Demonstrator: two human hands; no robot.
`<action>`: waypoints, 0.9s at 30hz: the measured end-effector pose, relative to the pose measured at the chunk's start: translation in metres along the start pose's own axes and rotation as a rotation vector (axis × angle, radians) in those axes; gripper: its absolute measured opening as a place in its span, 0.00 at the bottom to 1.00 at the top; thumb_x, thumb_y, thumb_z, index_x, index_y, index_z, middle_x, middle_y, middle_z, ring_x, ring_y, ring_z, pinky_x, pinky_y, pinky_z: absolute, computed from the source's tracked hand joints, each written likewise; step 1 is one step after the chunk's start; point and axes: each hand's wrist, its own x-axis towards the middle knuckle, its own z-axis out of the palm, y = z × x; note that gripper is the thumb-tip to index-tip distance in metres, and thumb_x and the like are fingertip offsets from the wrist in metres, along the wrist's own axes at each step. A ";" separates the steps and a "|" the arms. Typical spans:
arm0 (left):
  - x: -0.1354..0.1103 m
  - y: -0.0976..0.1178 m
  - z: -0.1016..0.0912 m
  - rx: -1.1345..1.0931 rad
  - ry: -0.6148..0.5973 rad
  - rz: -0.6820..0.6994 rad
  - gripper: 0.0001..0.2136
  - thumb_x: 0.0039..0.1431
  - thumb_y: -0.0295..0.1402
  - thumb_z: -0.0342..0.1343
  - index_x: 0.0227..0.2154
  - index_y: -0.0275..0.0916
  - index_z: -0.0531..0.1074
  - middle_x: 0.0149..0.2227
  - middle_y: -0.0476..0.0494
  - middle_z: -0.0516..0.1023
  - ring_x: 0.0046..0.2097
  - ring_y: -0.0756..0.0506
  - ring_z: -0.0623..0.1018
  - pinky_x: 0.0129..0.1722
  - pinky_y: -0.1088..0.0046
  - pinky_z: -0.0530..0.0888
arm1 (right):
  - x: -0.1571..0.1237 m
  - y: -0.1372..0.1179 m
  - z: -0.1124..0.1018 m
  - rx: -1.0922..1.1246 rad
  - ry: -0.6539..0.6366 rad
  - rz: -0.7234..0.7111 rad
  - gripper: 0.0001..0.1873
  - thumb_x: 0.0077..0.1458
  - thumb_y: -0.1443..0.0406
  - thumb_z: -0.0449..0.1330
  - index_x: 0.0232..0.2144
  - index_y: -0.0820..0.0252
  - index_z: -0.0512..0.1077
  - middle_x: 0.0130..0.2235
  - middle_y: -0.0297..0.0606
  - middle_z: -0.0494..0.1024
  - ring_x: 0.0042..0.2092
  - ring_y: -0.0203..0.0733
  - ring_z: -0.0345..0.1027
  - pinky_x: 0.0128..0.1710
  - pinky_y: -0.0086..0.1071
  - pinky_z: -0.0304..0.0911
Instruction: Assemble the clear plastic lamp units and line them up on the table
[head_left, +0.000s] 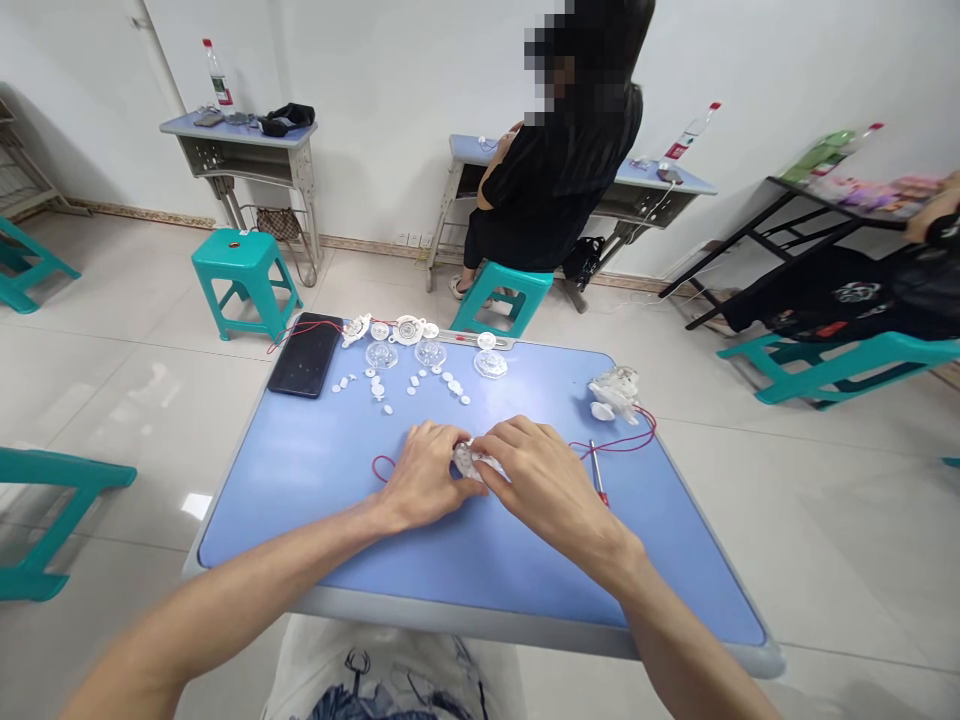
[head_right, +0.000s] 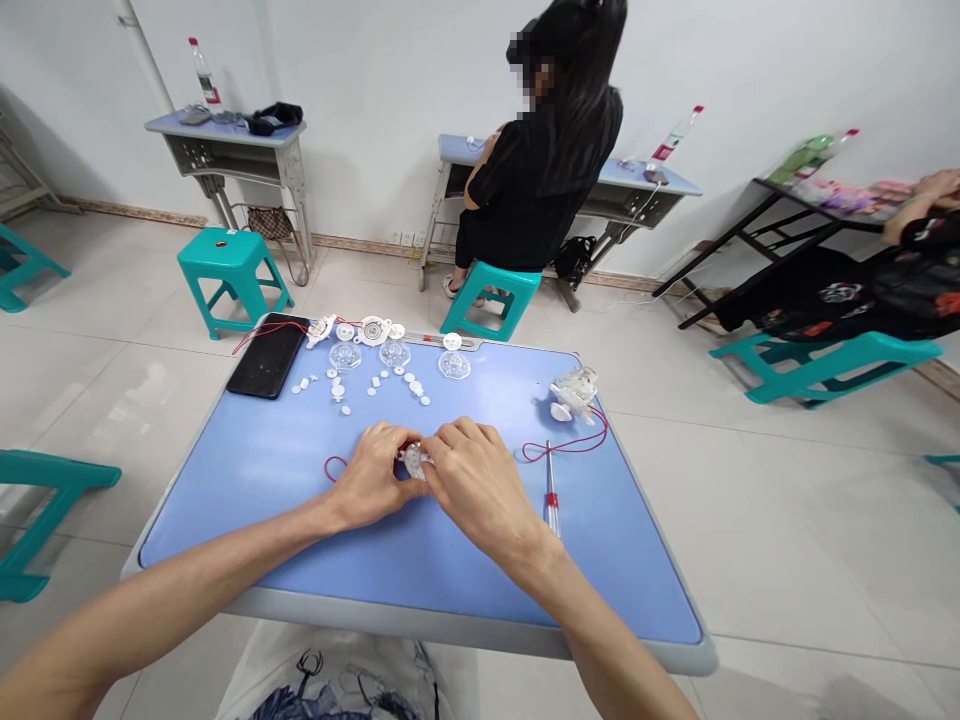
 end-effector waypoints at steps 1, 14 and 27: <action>0.000 0.000 0.000 0.004 -0.001 0.002 0.19 0.49 0.39 0.67 0.42 0.41 0.71 0.41 0.44 0.77 0.45 0.40 0.73 0.44 0.61 0.68 | 0.000 0.000 0.000 -0.019 0.001 -0.009 0.11 0.61 0.69 0.52 0.33 0.55 0.73 0.31 0.40 0.78 0.37 0.47 0.67 0.35 0.41 0.58; 0.000 0.000 0.000 0.011 0.006 0.010 0.17 0.50 0.38 0.66 0.42 0.40 0.71 0.41 0.44 0.77 0.44 0.40 0.73 0.43 0.62 0.68 | 0.002 -0.001 0.000 -0.060 -0.021 -0.007 0.09 0.59 0.70 0.53 0.32 0.56 0.73 0.30 0.40 0.77 0.36 0.48 0.66 0.35 0.41 0.57; -0.001 0.004 -0.004 0.033 -0.002 0.059 0.18 0.51 0.32 0.61 0.46 0.40 0.69 0.43 0.46 0.78 0.43 0.40 0.73 0.43 0.63 0.65 | 0.004 -0.005 -0.005 0.100 -0.154 0.185 0.12 0.59 0.69 0.53 0.41 0.59 0.75 0.37 0.39 0.77 0.37 0.43 0.71 0.30 0.33 0.57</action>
